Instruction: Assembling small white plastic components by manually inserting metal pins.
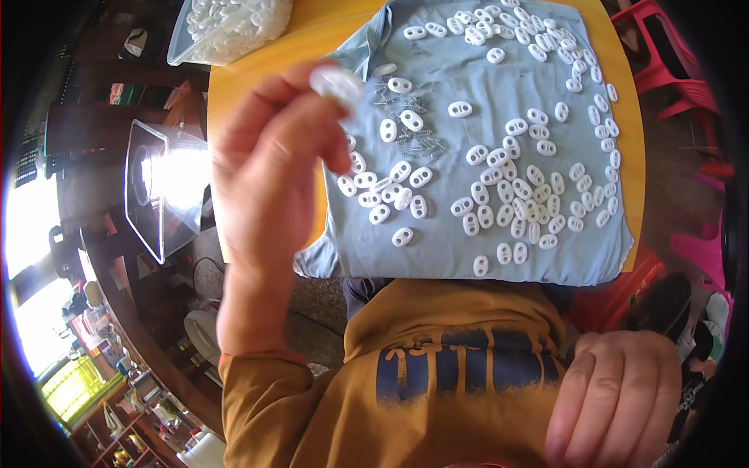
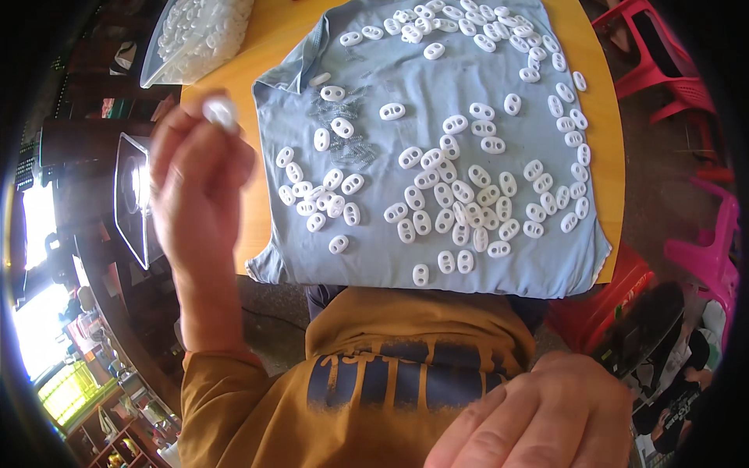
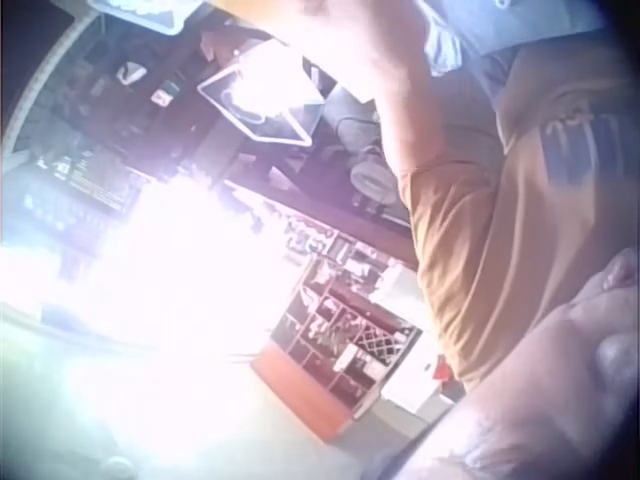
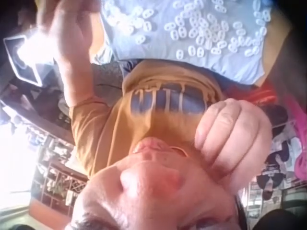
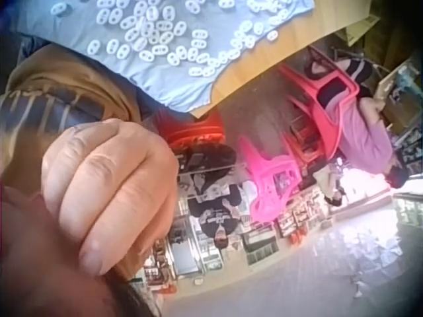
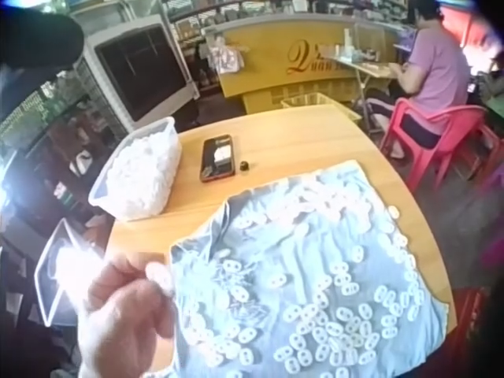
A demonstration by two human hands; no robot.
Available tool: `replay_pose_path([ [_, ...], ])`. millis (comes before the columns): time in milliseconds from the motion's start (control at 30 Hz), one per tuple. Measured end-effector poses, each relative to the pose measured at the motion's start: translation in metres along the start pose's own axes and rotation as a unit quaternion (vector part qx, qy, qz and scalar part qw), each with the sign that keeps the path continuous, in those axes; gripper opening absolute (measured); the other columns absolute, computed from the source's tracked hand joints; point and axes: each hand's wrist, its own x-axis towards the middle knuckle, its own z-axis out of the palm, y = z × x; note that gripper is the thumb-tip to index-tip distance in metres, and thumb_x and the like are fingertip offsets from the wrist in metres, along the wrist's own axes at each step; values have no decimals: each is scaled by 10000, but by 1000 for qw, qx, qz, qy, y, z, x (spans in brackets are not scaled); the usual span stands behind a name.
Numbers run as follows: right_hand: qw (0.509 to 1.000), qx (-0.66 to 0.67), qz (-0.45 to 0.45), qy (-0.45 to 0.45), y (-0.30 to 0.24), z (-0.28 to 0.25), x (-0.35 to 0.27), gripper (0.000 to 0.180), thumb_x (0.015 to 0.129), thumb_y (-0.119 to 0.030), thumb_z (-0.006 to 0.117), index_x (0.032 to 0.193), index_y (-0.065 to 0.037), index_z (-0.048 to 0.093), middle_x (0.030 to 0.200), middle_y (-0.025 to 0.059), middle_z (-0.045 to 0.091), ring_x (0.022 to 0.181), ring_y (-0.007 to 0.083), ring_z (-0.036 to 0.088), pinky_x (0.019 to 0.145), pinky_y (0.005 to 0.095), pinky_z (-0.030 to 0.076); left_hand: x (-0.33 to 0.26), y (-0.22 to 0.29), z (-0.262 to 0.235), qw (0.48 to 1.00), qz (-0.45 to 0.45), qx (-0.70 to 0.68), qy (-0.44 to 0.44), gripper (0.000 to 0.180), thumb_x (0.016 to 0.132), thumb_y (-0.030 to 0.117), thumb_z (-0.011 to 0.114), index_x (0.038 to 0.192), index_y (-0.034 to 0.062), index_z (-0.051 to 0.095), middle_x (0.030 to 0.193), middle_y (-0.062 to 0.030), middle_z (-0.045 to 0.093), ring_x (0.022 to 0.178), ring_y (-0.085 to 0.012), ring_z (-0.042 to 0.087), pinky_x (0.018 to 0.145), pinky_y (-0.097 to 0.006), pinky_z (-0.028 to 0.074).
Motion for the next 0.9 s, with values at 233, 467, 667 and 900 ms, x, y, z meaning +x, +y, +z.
replay_pose_path([
  [233,991,-28,48,-125,-1,-15,-5,104,772,-144,620,729,-58,658,711,53,600,625,185,561,591,272,449,142,42,-115,854,279,401,178,287,755,169,681,990,15,622,846,-37,627,698,-88,562,645,-179,443],
  [467,978,-62,99,-175,8,-37,-15,212,772,-190,631,824,15,649,769,97,602,685,213,571,611,299,441,201,45,-190,765,244,572,166,420,796,220,610,1142,-6,537,923,-60,630,774,-111,584,677,-236,450],
  [667,975,-84,125,-165,7,-47,-14,204,774,-118,615,891,46,638,818,109,616,719,224,576,639,314,440,61,14,-56,837,193,485,164,246,795,125,622,1024,35,631,922,-45,646,742,-88,595,643,-188,447],
  [900,953,-148,166,-206,26,-56,-2,277,778,-158,617,997,13,615,849,76,599,719,213,567,638,320,439,-19,-43,7,790,214,567,-93,174,681,-17,672,845,35,646,759,-77,584,660,-183,560,571,-271,452],
])
